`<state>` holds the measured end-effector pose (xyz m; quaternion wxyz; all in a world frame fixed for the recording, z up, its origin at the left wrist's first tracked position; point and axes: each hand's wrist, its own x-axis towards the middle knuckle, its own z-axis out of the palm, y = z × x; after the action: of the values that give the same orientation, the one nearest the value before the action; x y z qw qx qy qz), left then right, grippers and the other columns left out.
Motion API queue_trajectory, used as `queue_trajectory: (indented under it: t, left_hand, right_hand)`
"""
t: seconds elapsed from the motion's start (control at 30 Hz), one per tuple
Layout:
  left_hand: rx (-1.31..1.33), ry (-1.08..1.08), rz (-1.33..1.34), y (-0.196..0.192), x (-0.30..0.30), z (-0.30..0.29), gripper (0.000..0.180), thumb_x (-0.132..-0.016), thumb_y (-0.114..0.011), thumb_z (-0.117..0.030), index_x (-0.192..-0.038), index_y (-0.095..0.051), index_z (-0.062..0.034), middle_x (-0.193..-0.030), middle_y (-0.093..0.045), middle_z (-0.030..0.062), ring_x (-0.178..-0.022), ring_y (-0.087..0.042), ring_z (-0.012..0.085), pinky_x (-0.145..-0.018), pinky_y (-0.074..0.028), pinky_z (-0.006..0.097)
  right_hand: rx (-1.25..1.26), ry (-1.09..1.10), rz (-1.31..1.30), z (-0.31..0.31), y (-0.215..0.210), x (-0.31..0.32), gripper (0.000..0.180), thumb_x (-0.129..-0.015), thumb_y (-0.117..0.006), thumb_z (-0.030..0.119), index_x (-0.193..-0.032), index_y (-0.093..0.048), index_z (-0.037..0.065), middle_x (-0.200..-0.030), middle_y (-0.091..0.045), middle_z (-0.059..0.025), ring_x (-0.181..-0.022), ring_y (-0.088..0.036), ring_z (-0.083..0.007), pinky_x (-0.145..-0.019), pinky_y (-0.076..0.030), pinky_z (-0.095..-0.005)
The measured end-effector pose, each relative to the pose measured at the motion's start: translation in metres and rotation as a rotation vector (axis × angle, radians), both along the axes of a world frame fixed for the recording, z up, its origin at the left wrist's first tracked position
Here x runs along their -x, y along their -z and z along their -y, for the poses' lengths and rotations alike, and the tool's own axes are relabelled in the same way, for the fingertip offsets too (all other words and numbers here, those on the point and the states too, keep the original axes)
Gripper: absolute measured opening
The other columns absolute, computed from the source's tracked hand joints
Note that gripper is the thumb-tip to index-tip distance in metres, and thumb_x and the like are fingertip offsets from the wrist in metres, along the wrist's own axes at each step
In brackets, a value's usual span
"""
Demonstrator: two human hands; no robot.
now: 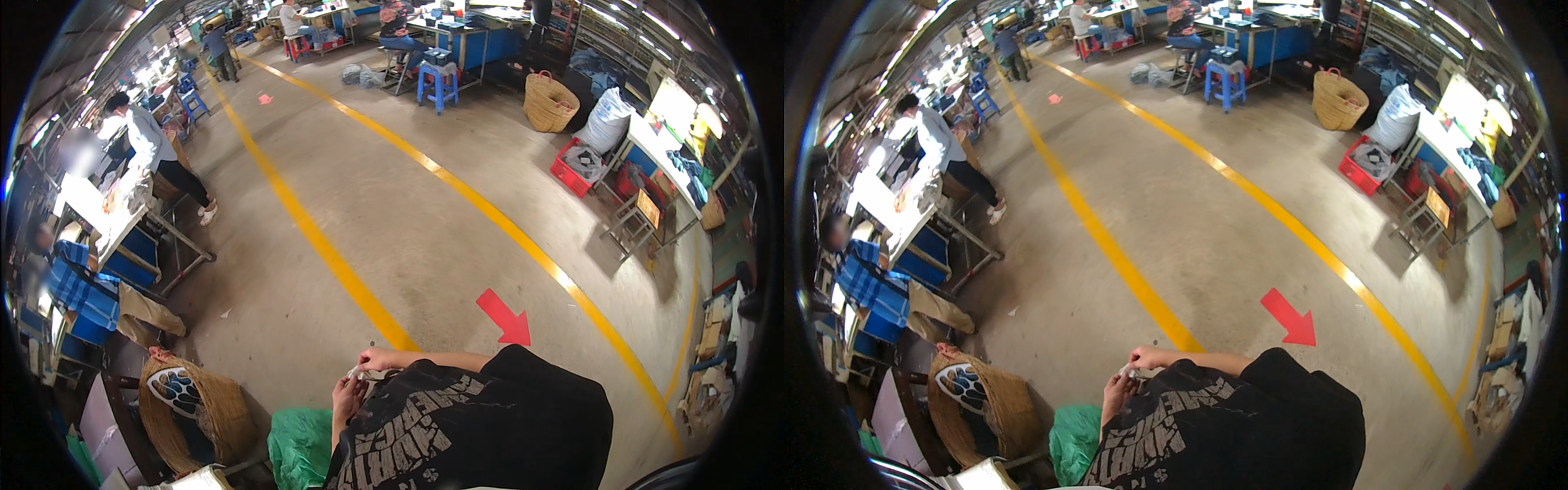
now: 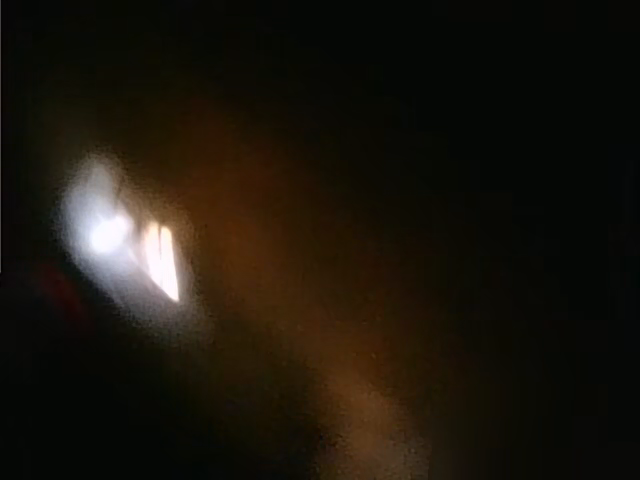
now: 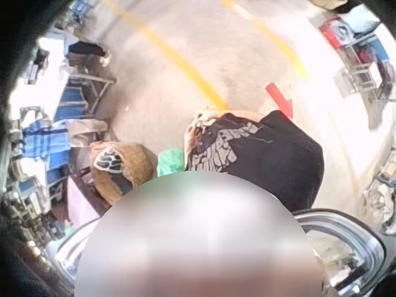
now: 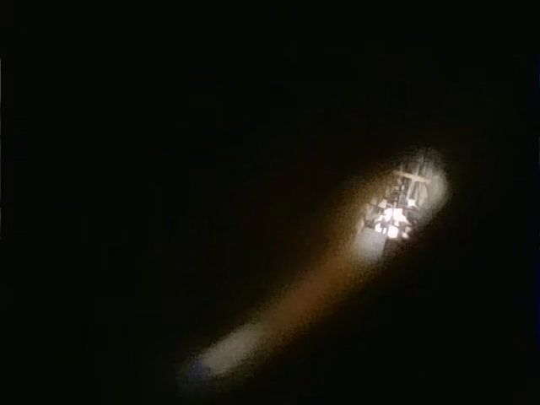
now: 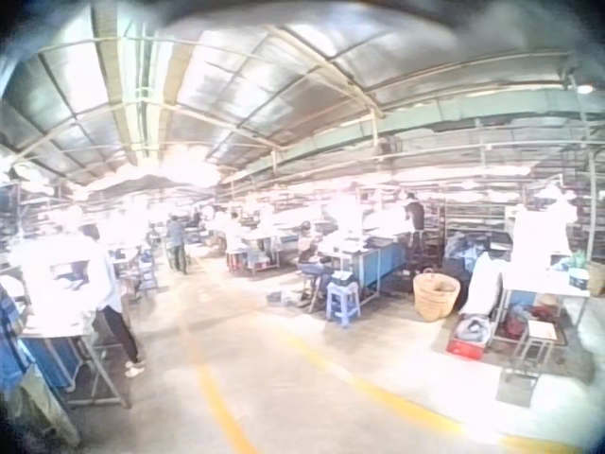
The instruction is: The person cuts a white strap with scissors, walks through a factory floor, and ties the strap around a green bag containing white objects. The person then ties another green bag in the same way.
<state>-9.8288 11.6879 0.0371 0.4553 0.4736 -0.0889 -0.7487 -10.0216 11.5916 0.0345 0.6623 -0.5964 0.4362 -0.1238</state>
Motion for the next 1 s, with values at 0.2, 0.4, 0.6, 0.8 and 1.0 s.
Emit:
queue_trajectory:
  t: [0.2, 0.4, 0.6, 0.8, 1.0]
  left_hand:
    - [-0.040, 0.075, -0.040, -0.008, -0.010, 0.017, 0.024, -0.097, -0.060, -0.010, -0.118, -0.052, -0.0007, -0.106, -0.063, 0.0133, -0.093, -0.066, 0.0228, -0.087, -0.057, 0.039]
    - [-0.068, 0.283, 0.087, -0.023, -0.021, 0.032, 0.028, -0.096, -0.063, -0.012, -0.121, -0.055, -0.0007, -0.107, -0.065, 0.0115, -0.094, -0.066, 0.0200, -0.085, -0.056, 0.035]
    - [-0.035, 0.325, 0.056, -0.024, -0.037, 0.044, 0.023, -0.096, -0.063, -0.012, -0.115, -0.058, 0.0000, -0.104, -0.066, 0.0113, -0.093, -0.066, 0.0198, -0.083, -0.056, 0.034]
    - [-0.064, 0.293, 0.074, -0.026, -0.042, 0.046, 0.022, -0.096, -0.063, -0.015, -0.112, -0.057, 0.0003, -0.105, -0.065, 0.0115, -0.094, -0.066, 0.0213, -0.084, -0.055, 0.037]
    - [-0.086, 0.399, 0.085, -0.019, -0.052, 0.045, 0.030, -0.096, -0.064, -0.020, -0.114, -0.056, 0.0016, -0.103, -0.064, 0.0116, -0.094, -0.065, 0.0215, -0.083, -0.055, 0.037]
  right_hand:
    - [-0.206, 0.093, -0.031, 0.000, -0.006, -0.004, 0.024, -0.087, -0.072, 0.025, -0.102, -0.068, 0.007, -0.085, -0.068, -0.0028, -0.074, -0.061, -0.0107, -0.060, -0.049, -0.0267]
    - [-0.285, 0.135, 0.030, -0.003, -0.012, -0.020, 0.026, -0.087, -0.071, 0.026, -0.105, -0.068, 0.007, -0.088, -0.065, -0.0017, -0.071, -0.057, -0.0106, -0.058, -0.048, -0.0266]
    - [-0.294, 0.183, 0.011, -0.007, -0.026, -0.025, 0.029, -0.088, -0.071, 0.030, -0.105, -0.068, 0.007, -0.087, -0.063, -0.0012, -0.070, -0.054, -0.0107, -0.058, -0.047, -0.0277]
    - [-0.295, 0.280, 0.030, -0.014, -0.013, -0.037, 0.027, -0.088, -0.070, 0.032, -0.105, -0.068, 0.010, -0.077, -0.058, 0.0019, -0.065, -0.050, -0.0099, -0.055, -0.044, -0.0270]
    - [-0.250, 0.302, 0.015, -0.025, 0.000, -0.042, 0.028, -0.088, -0.070, 0.032, -0.106, -0.071, 0.011, -0.080, -0.062, 0.0012, -0.067, -0.053, -0.0100, -0.055, -0.044, -0.0265]
